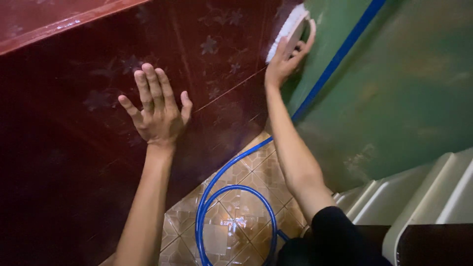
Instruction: The person scrubs the tiled exterior of a bathtub with a brush before scrubbing the floor tiles around a blue hose.
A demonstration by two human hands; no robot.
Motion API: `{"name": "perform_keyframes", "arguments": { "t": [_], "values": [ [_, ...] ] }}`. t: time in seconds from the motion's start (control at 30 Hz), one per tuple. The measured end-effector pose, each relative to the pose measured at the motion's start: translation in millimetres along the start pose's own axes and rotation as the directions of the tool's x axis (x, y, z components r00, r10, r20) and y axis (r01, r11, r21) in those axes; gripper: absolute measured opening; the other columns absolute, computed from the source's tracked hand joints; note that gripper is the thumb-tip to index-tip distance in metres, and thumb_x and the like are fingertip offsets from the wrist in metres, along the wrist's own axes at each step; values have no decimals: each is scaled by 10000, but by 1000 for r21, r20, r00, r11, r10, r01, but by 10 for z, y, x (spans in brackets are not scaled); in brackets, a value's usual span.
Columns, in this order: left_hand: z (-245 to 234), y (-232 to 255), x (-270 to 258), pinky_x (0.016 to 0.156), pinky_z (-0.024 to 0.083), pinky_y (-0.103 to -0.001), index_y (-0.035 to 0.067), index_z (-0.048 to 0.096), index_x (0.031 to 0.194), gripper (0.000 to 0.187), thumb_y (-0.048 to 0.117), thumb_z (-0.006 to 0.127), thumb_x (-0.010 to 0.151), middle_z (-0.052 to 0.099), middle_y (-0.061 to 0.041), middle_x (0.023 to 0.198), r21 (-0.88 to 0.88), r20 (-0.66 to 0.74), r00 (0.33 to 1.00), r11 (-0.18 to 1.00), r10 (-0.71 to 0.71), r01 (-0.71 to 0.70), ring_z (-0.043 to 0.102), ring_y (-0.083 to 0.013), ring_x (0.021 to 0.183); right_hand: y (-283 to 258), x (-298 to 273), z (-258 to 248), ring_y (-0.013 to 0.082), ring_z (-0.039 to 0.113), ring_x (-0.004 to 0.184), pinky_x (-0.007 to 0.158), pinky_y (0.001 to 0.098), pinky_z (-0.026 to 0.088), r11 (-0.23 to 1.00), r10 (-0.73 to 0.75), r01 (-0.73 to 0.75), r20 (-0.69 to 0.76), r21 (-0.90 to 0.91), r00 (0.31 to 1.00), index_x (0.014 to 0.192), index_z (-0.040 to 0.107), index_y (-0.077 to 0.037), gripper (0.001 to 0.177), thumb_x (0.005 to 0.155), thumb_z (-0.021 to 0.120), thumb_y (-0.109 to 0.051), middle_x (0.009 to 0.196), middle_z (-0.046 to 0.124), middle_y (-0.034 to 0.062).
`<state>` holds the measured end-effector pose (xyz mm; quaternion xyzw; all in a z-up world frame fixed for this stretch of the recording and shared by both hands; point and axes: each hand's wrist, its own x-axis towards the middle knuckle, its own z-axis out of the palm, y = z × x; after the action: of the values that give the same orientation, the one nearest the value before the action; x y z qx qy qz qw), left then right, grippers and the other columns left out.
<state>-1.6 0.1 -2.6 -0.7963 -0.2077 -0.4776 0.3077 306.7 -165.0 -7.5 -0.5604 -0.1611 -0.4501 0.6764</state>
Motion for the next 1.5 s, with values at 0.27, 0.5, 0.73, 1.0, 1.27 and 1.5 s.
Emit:
{"name": "perform_keyframes", "arguments": {
  "t": [0.27, 0.5, 0.73, 1.0, 1.27, 1.5],
  "values": [
    [8, -2, -14, 1314, -23, -613, -3, 257, 1661, 765, 462, 436, 1080, 203, -165, 1718, 5, 20, 1000, 1000, -8, 8, 165, -291, 1656, -822, -1528, -328, 275, 477, 1420, 1151, 408, 436, 953, -296, 254, 316, 167, 901, 1587, 266, -138, 715, 1066, 717, -328, 1597, 421, 109],
    [21, 18, 23, 1298, -8, -613, -5, 282, 1648, 753, 491, 429, 1101, 228, -168, 1753, 31, 3, 1000, 999, -16, 16, 194, -297, 1632, -55, -811, -185, 333, 482, 1380, 1174, 462, 418, 970, -242, 236, 205, 55, 948, 1598, 298, -128, 670, 1036, 652, -212, 1533, 444, 184],
    [-32, 15, 51, 1301, -15, -610, -8, 277, 1642, 737, 475, 462, 1116, 211, -171, 1755, 26, -15, 1000, 1000, -7, 7, 190, -296, 1633, 238, -232, -174, 257, 599, 1099, 979, 366, 526, 964, 257, -253, 58, -77, 965, 1643, 227, -135, 802, 1001, 689, -271, 1407, 518, 192],
    [-22, 12, -14, 1306, -24, -610, -7, 255, 1660, 757, 482, 483, 1129, 197, -169, 1719, -6, 10, 1000, 1000, -14, 14, 185, -300, 1642, -1105, -1307, -229, 319, 552, 1289, 1059, 421, 526, 938, -341, 270, 439, 218, 831, 1466, 422, -154, 578, 1025, 743, -348, 1465, 514, 125],
    [43, 5, -8, 1309, -24, -607, 0, 272, 1646, 727, 466, 484, 1131, 212, -160, 1714, 6, -17, 1000, 1000, -16, 16, 177, -284, 1642, -524, -555, 127, 326, 538, 1332, 1113, 438, 472, 907, -416, 406, 93, 109, 905, 1607, 263, -227, 659, 1075, 640, -316, 1484, 497, 169],
    [-76, -14, 86, 1309, -3, -594, 11, 314, 1652, 740, 496, 521, 1134, 253, -152, 1741, 6, -53, 998, 999, -37, 37, 198, -272, 1626, -661, -34, 39, 291, 603, 1268, 1048, 392, 526, 973, -44, 4, 169, 231, 985, 1659, 197, -158, 783, 1059, 671, -323, 1447, 534, 171]
  ]
}}
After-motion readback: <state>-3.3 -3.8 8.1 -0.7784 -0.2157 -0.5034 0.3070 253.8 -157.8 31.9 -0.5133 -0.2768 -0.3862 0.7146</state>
